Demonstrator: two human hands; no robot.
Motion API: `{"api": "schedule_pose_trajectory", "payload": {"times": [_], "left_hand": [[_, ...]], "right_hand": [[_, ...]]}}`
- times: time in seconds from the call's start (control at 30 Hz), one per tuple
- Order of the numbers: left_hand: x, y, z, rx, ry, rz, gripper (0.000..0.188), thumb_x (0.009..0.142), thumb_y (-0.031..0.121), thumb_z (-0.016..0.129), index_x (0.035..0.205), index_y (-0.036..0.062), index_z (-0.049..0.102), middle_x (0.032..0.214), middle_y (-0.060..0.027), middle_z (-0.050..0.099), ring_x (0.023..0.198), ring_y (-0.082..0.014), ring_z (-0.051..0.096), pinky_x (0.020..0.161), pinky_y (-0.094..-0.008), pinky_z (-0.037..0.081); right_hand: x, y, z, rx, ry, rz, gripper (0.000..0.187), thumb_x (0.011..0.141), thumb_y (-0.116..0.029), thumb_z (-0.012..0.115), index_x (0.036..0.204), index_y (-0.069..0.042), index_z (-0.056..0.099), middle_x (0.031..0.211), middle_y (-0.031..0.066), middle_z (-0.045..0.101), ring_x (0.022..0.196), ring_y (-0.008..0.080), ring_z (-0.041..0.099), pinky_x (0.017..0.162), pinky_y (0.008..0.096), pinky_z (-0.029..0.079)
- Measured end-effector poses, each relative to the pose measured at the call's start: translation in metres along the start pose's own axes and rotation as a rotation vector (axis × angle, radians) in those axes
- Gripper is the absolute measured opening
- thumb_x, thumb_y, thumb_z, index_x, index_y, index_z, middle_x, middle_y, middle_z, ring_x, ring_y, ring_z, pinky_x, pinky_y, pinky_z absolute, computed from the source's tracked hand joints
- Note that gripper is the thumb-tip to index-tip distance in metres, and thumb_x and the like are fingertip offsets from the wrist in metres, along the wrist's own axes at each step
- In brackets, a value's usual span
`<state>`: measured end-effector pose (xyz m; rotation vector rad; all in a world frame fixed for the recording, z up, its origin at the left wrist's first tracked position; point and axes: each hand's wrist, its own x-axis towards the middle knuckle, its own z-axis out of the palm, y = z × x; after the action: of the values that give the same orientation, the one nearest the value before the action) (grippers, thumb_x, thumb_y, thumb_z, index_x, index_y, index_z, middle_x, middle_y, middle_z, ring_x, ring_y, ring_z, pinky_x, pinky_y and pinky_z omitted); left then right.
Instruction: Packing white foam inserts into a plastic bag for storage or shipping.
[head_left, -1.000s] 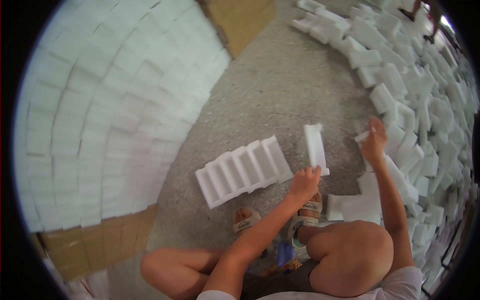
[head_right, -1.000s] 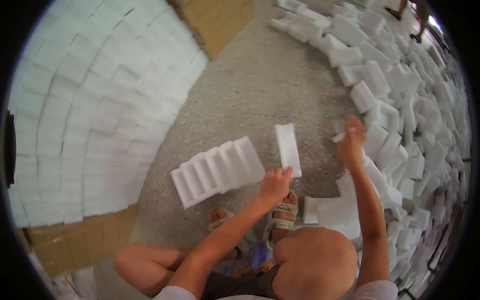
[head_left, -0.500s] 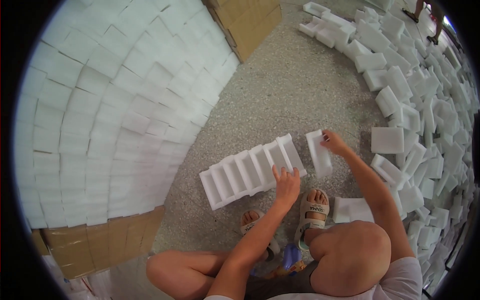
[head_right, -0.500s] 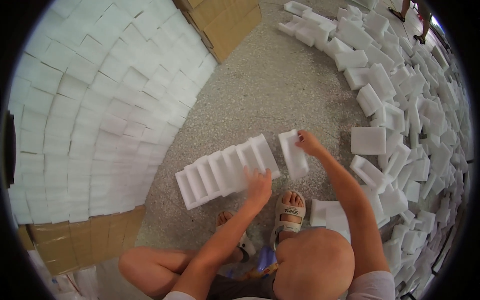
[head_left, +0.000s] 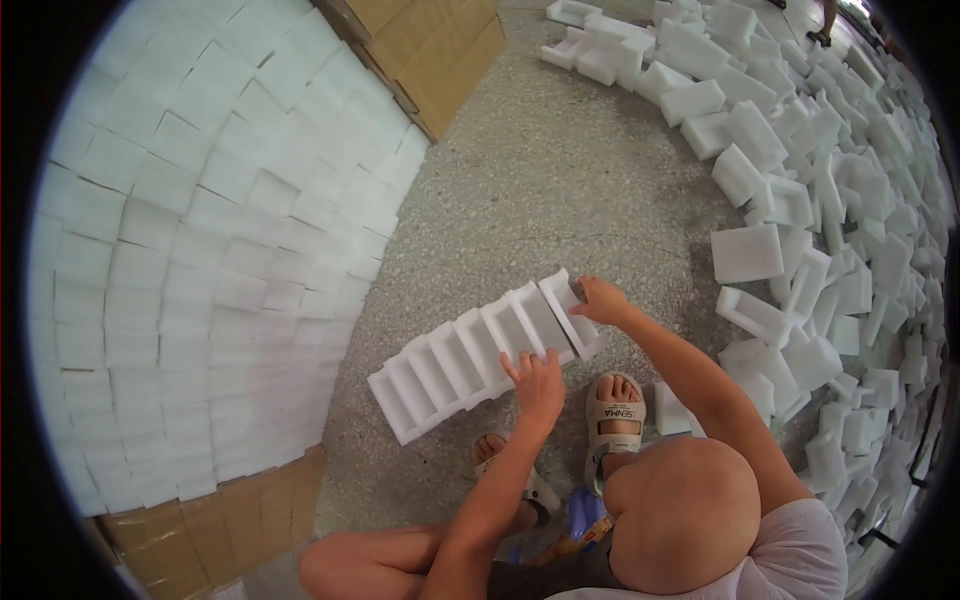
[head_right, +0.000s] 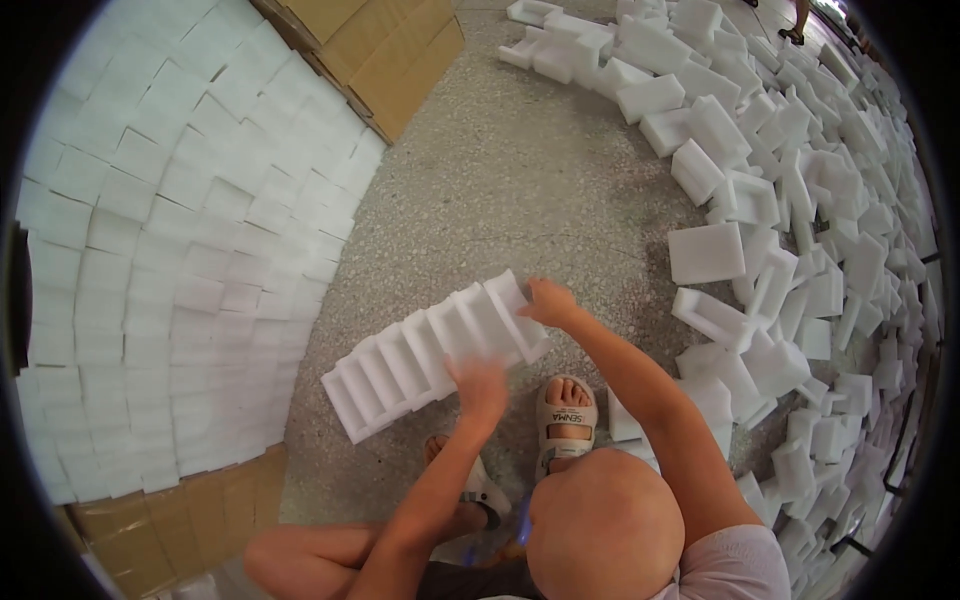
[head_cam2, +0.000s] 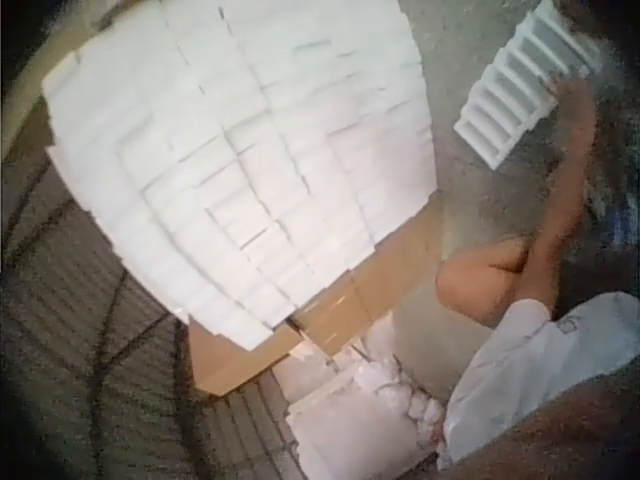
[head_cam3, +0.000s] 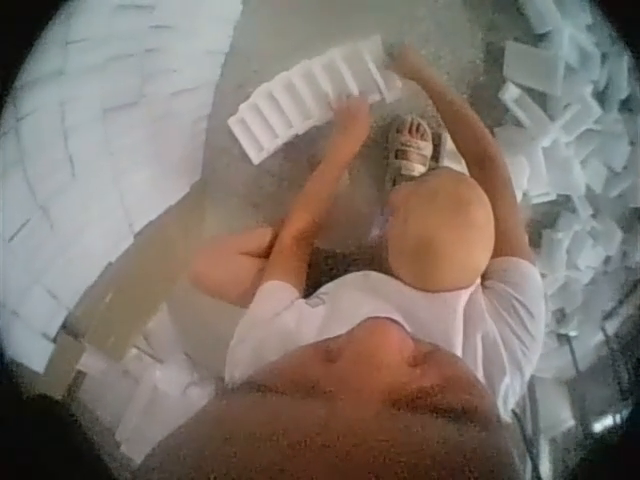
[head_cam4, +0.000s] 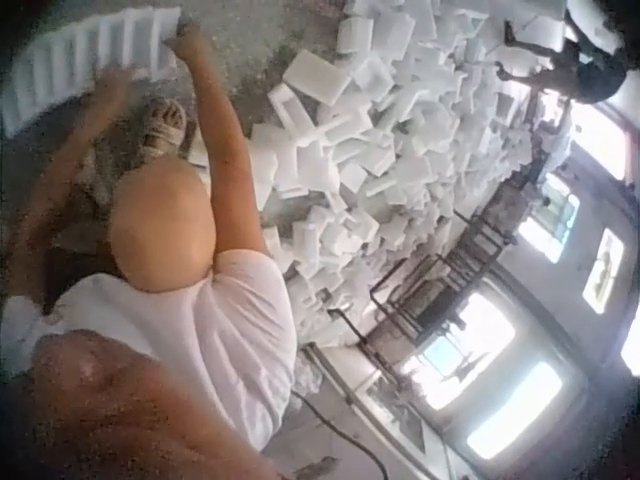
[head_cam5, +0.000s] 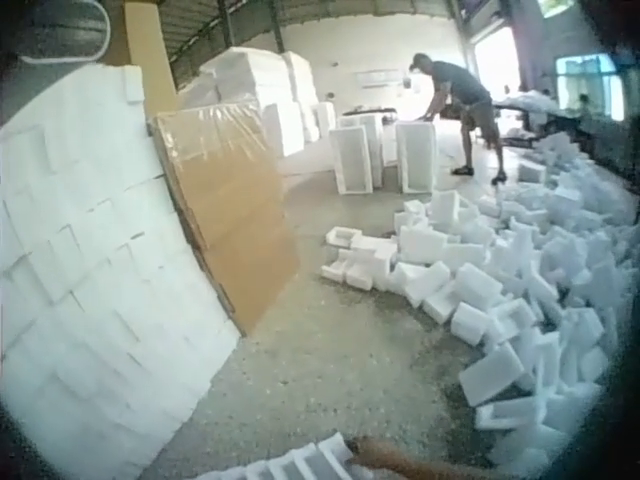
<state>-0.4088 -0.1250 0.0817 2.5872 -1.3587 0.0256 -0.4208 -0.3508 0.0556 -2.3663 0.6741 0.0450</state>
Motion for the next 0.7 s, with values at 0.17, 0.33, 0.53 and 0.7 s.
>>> {"api": "schedule_pose_trajectory", "payload": {"times": [0.17, 0.33, 0.53, 0.7], "left_hand": [[-0.006, 0.0, 0.008, -0.005, 0.009, -0.042, 0.033, 0.07, 0.007, 0.058, 0.102, 0.0033, 0.055, 0.082, -0.0164, 0.058, 0.101, -0.0331, 0.048, 0.101, -0.0625, 0.013], [0.008, 0.004, -0.015, 0.025, -0.122, -0.001, 0.035, 0.069, 0.008, 0.059, 0.104, 0.0035, 0.055, 0.085, -0.0168, 0.058, 0.1, -0.0334, 0.049, 0.1, -0.0635, 0.013], [0.024, 0.016, -0.092, 0.128, -0.064, -0.074, 0.04, 0.072, 0.018, 0.066, 0.108, 0.0044, 0.055, 0.093, -0.0142, 0.058, 0.103, -0.0303, 0.048, 0.1, -0.0618, 0.014], [0.042, 0.057, -0.097, -0.013, 0.09, 0.116, 0.046, 0.071, 0.021, 0.069, 0.11, 0.004, 0.054, 0.095, -0.0129, 0.056, 0.101, -0.029, 0.048, 0.098, -0.0597, 0.018]], "right_hand": [[0.001, -0.006, 0.013, -0.006, 0.056, 0.042, 0.043, 0.068, -0.022, 0.067, 0.103, -0.002, 0.052, 0.095, 0.0208, 0.06, 0.095, 0.0346, 0.058, 0.079, 0.0435, 0.047], [0.007, -0.005, 0.009, -0.038, -0.015, -0.027, 0.043, 0.067, -0.02, 0.07, 0.103, -0.002, 0.054, 0.094, 0.0205, 0.061, 0.092, 0.0368, 0.058, 0.079, 0.0444, 0.046], [-0.029, -0.014, -0.065, -0.1, 0.219, 0.043, 0.038, 0.067, -0.017, 0.071, 0.098, -0.002, 0.056, 0.099, 0.0203, 0.058, 0.097, 0.036, 0.054, 0.08, 0.0453, 0.044], [-0.151, 0.06, -0.185, -0.669, 0.4, 0.357, 0.034, 0.065, -0.017, 0.069, 0.093, -0.003, 0.057, 0.099, 0.0151, 0.057, 0.1, 0.0329, 0.051, 0.082, 0.0465, 0.042]]}}
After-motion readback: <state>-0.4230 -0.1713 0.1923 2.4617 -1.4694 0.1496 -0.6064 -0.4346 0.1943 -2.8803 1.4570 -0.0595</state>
